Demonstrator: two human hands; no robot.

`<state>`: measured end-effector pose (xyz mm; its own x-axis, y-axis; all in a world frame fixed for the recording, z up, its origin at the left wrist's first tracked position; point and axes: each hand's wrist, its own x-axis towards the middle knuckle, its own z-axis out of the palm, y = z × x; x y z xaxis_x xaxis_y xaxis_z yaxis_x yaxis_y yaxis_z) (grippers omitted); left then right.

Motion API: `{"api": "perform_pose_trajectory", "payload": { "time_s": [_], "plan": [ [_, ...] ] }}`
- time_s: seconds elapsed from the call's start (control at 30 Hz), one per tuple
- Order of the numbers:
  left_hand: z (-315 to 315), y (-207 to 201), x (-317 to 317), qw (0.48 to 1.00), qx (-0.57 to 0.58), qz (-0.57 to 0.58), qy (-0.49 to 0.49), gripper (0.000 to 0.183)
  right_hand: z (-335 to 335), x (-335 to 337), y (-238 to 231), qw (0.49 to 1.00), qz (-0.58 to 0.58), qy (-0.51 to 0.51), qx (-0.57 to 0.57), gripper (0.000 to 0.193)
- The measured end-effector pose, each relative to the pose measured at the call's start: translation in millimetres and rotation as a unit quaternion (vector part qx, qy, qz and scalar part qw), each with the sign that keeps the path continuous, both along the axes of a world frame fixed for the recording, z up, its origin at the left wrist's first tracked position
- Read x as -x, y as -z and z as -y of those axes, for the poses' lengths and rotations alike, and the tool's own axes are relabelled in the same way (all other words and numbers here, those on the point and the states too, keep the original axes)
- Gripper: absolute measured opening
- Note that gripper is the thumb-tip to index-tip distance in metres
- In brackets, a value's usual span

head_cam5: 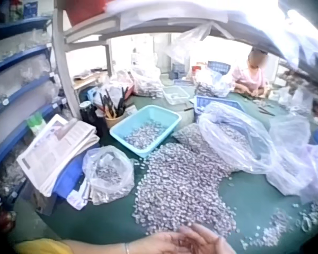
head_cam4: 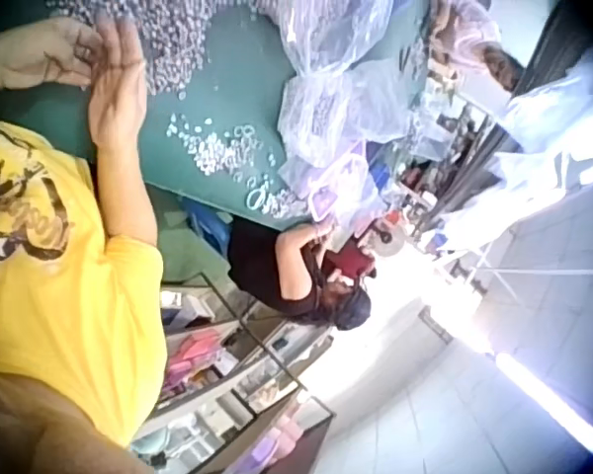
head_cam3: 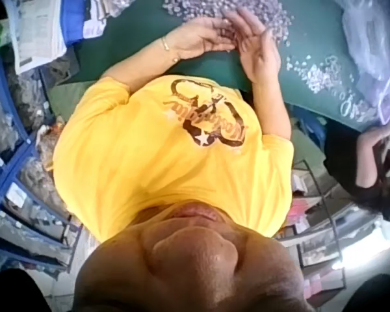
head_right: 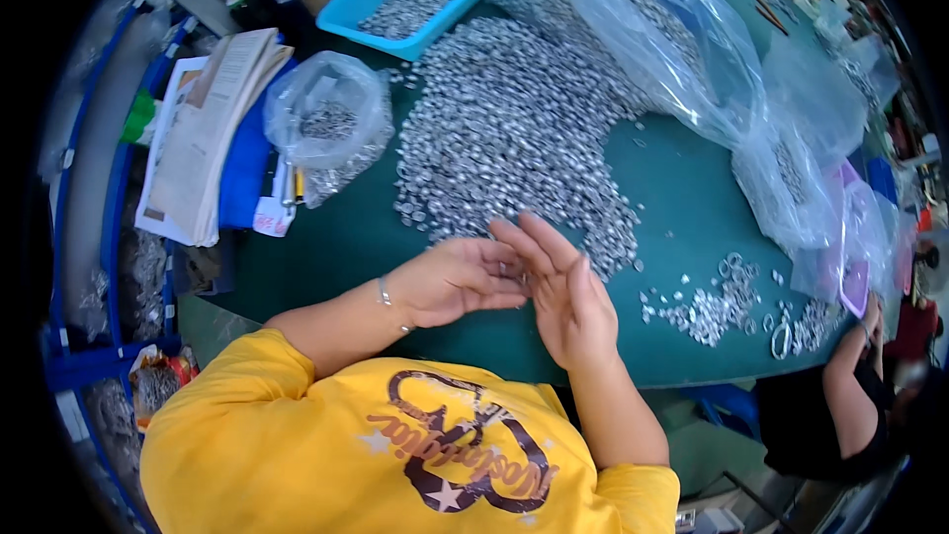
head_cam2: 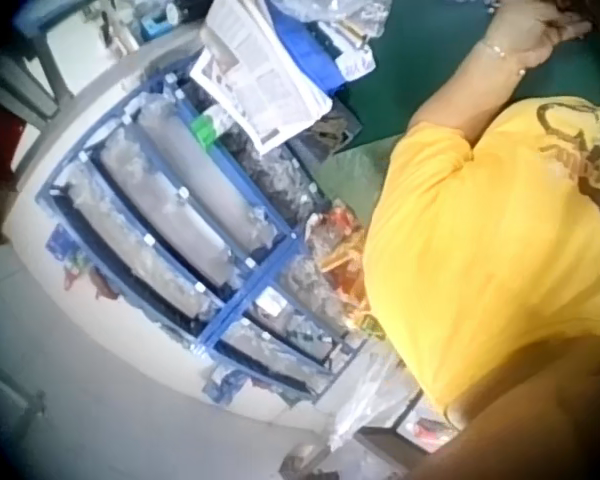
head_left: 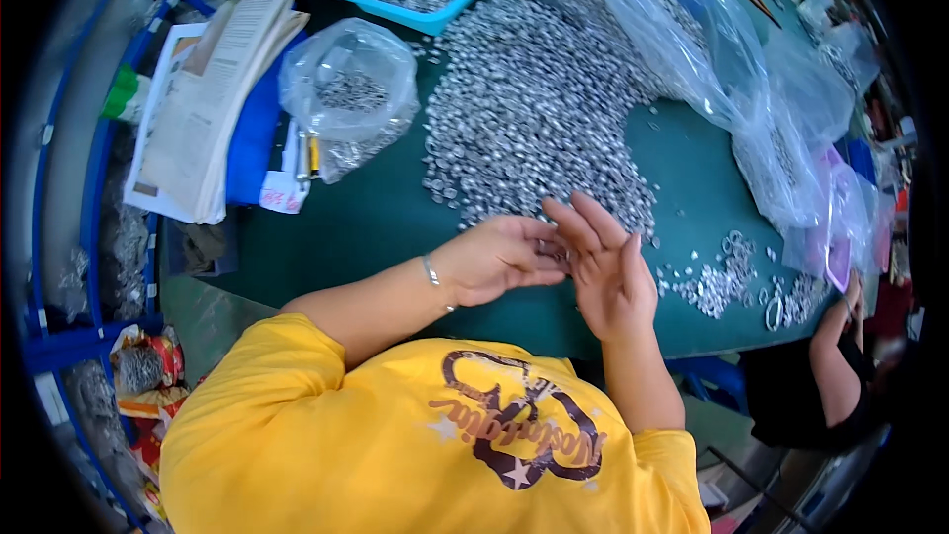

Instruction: The person sorts through a large pile of small silver-colored metal components on a green table, picking them up and placing them into smaller groups or containers.

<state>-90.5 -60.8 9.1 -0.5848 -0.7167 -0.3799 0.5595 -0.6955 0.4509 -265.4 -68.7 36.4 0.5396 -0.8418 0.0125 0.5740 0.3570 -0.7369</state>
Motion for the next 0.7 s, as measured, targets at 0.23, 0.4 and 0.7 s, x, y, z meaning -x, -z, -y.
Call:
{"api": "perform_pose_trajectory", "payload": {
  "time_s": [0.23, 0.4, 0.7],
  "plan": [
    [19.1, -16.2, -46.4, 0.985, 0.075, 0.030, -0.155, 0.026, -1.6, 9.3, 6.0, 0.976, -0.065, 0.205, -0.038, 0.031],
    [50.6, -48.3, -110.5, 0.776, 0.266, 0.382, -0.425, 0.020, -8.4, 36.7, 19.8, 0.955, -0.117, 0.250, -0.108, 0.020],
    [51.0, -85.0, -99.9, 0.307, 0.545, 0.567, -0.535, 0.022, -6.7, 28.3, 25.6, 0.700, -0.547, 0.241, 0.390, 0.009]
  ]
}}
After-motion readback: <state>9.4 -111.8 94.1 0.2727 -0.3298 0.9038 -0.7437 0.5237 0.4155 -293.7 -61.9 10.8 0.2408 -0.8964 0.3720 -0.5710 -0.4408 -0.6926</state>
